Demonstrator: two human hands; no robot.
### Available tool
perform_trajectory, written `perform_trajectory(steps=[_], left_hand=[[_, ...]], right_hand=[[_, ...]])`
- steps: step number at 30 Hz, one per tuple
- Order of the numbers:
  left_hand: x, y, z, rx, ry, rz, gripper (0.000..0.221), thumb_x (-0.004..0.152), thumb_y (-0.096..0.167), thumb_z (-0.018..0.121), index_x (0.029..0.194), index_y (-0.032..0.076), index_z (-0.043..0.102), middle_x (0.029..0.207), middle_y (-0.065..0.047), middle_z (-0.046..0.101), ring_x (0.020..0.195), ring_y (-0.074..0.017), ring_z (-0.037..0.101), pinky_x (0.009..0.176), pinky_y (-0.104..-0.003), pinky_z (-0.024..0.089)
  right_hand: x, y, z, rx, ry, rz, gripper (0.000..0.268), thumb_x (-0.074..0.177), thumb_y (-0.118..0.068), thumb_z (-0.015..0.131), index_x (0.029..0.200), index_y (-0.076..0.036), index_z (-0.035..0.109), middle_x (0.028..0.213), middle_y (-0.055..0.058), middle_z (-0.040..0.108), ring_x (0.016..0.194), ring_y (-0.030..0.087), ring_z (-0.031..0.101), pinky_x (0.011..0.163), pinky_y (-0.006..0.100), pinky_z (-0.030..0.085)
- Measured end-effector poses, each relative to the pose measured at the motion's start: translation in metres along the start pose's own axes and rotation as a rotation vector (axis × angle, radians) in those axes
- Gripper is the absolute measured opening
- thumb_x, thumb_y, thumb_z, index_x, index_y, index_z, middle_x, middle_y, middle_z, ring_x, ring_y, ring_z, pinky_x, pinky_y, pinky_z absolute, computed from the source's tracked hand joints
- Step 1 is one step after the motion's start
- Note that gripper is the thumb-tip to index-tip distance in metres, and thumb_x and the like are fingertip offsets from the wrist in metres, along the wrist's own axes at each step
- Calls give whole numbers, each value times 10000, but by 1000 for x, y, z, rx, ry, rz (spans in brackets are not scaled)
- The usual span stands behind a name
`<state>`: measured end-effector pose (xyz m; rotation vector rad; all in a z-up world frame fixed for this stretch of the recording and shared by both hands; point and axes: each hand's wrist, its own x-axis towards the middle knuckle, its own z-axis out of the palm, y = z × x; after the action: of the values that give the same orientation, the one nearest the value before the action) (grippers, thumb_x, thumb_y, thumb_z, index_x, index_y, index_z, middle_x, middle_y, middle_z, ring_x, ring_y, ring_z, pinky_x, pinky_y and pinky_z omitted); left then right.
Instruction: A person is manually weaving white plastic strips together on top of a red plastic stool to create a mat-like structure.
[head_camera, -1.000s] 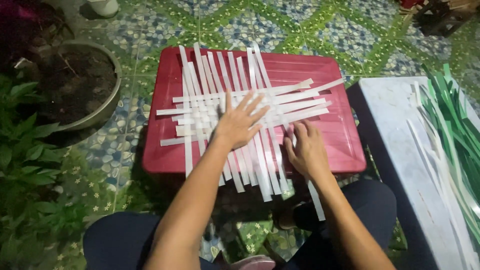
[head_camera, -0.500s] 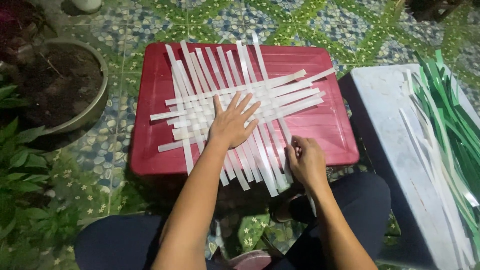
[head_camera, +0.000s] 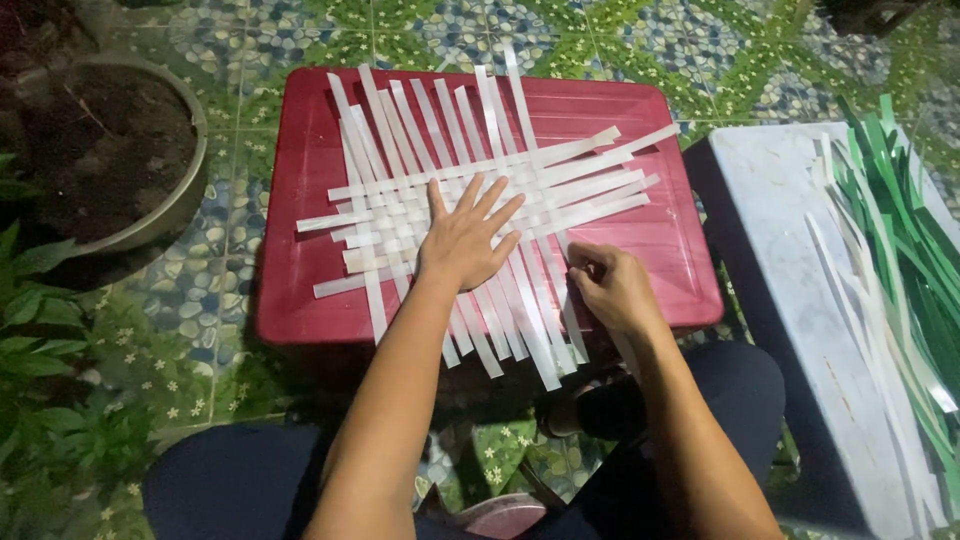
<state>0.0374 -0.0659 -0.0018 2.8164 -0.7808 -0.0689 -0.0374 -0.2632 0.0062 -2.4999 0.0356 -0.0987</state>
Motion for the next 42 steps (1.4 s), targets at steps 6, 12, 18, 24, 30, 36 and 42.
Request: perform_trajectory(steps=[6, 12, 18, 24, 30, 36, 42], left_hand=[[0, 0, -1, 22, -15, -12, 510, 875, 497, 221, 1364, 356, 262, 1465, 41, 195, 1357, -216, 130, 1018, -644, -4], [-2, 1, -5, 10, -11, -16, 507, 877, 492, 225, 1363, 355, 265, 1463, 42, 204, 1357, -213, 135, 1021, -636, -4], [-3, 2, -8, 5, -15, -24, 508, 877, 494, 219, 1363, 356, 265, 1462, 46, 204, 1357, -208, 134, 1023, -633, -11], [-3, 4, -10, 7, -18, -28, 505, 877, 489, 222, 1361, 354, 268, 1461, 47, 206, 1355, -204, 135, 1026, -632, -12], [-4, 5, -8, -3, -14, -18, 502, 884, 490, 216, 1363, 350, 264, 1462, 44, 203, 1355, -208, 133, 1023, -637, -10], [-5, 2, -8, -6, -17, -24, 503, 878, 481, 236, 1363, 350, 263, 1463, 44, 198, 1358, -212, 121, 1022, -640, -14], [-4, 2, -9, 1, -22, -39, 501, 879, 475, 227, 1363, 351, 264, 1463, 45, 193, 1357, -214, 117, 1018, -646, -15]], right_hand=[[5, -4, -7, 3, -80, -11, 342, 695, -179, 623, 1035, -168, 658, 853, 141, 647, 860, 351, 604, 718, 433, 457], [7, -18, -19, -35, -155, 24, 355, 706, -215, 621, 1048, -125, 651, 836, 159, 656, 846, 361, 604, 735, 456, 444], [56, -13, -12, -92, -22, 23, 291, 763, -289, 594, 999, -135, 666, 831, 141, 658, 862, 336, 612, 735, 443, 456], [133, 45, 19, -70, -20, 109, 324, 741, -214, 564, 1055, -194, 638, 887, 63, 657, 932, 268, 601, 778, 410, 467], [116, -5, 3, -5, -105, 174, 335, 702, -157, 510, 997, -102, 658, 961, 166, 634, 965, 347, 580, 795, 429, 458], [100, -48, -2, 258, -118, 295, 329, 706, -82, 542, 1011, 15, 618, 921, 255, 609, 867, 311, 614, 722, 366, 496], [108, -37, 10, 319, -122, 306, 320, 717, -52, 586, 1019, 55, 589, 833, 230, 610, 760, 257, 635, 605, 336, 517]])
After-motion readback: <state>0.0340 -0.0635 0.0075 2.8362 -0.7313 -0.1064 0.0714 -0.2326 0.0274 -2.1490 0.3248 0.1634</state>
